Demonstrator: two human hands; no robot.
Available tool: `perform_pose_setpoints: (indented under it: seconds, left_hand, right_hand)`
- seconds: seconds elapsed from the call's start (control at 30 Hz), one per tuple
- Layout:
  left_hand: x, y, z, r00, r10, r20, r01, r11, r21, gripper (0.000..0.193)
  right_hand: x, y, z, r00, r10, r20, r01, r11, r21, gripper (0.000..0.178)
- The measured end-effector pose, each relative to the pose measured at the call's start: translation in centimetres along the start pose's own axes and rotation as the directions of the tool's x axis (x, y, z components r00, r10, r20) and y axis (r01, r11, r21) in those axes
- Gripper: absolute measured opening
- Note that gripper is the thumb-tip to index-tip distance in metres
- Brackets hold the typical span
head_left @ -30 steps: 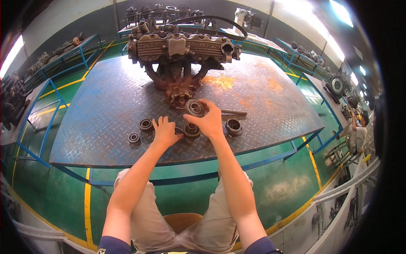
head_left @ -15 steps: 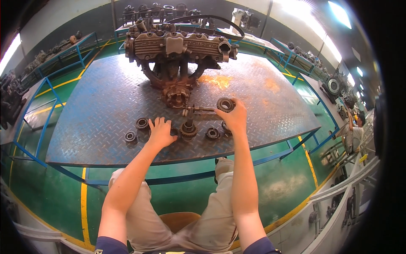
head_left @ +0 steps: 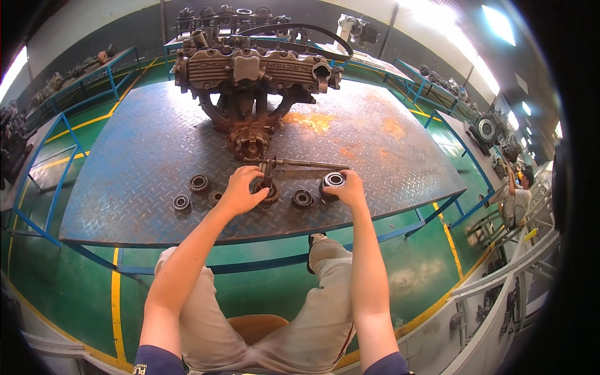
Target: The person handles several gear and bearing components on a workbench, picking them up to view different sides and sliding them onto a metal shaft one at a time.
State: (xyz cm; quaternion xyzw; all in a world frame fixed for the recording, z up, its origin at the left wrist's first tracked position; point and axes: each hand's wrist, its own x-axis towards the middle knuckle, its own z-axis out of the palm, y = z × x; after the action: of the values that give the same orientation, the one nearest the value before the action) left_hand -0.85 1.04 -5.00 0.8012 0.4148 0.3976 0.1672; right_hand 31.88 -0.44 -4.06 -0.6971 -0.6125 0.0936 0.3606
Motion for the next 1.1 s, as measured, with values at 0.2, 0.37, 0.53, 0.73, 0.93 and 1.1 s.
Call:
perform_pose_setpoints:
  seconds: [0.2,0.37,0.53,0.73,0.93,1.1]
  left_hand:
    - [0.6,0.8,-0.3,0.998,-0.009,0.069,0.008,1.0,0.018,0.041]
    - [0.6,0.9,-0.8,0.995,-0.001,0.096,-0.002,1.0,0.025,0.039]
    - [1.1,1.8,-1.2,0.997,0.062,-0.036,-0.066,0.991,-0.113,0.034]
    - [1.7,2.9,-1.3,0.974,0.085,-0.208,-0.133,0.964,-0.23,0.033]
    - [1.7,3.5,-1.2,0.922,0.152,-0.356,-0.222,0.961,-0.165,0.032]
    - [2.7,3.8,-0.6,0.907,0.051,-0.417,-0.16,0.96,-0.23,0.032]
  right_hand:
    - [-0.2,-0.4,0.2,1.0,0.012,0.016,-0.012,1.0,-0.029,0.07]
    - [-0.6,-1.1,-0.1,0.985,0.115,0.132,-0.094,0.984,-0.153,0.085]
    - [-1.6,-3.5,1.3,0.984,-0.177,-0.001,0.171,0.956,-0.239,0.094]
    - [-4.0,-9.4,3.9,0.886,-0.357,0.296,0.329,0.934,0.14,0.091]
    - [-4.8,-10.6,6.0,0.867,-0.346,0.359,0.296,0.937,0.188,0.088]
    - [-4.7,-11.1,7.2,0.874,-0.35,0.336,0.312,0.936,0.165,0.086]
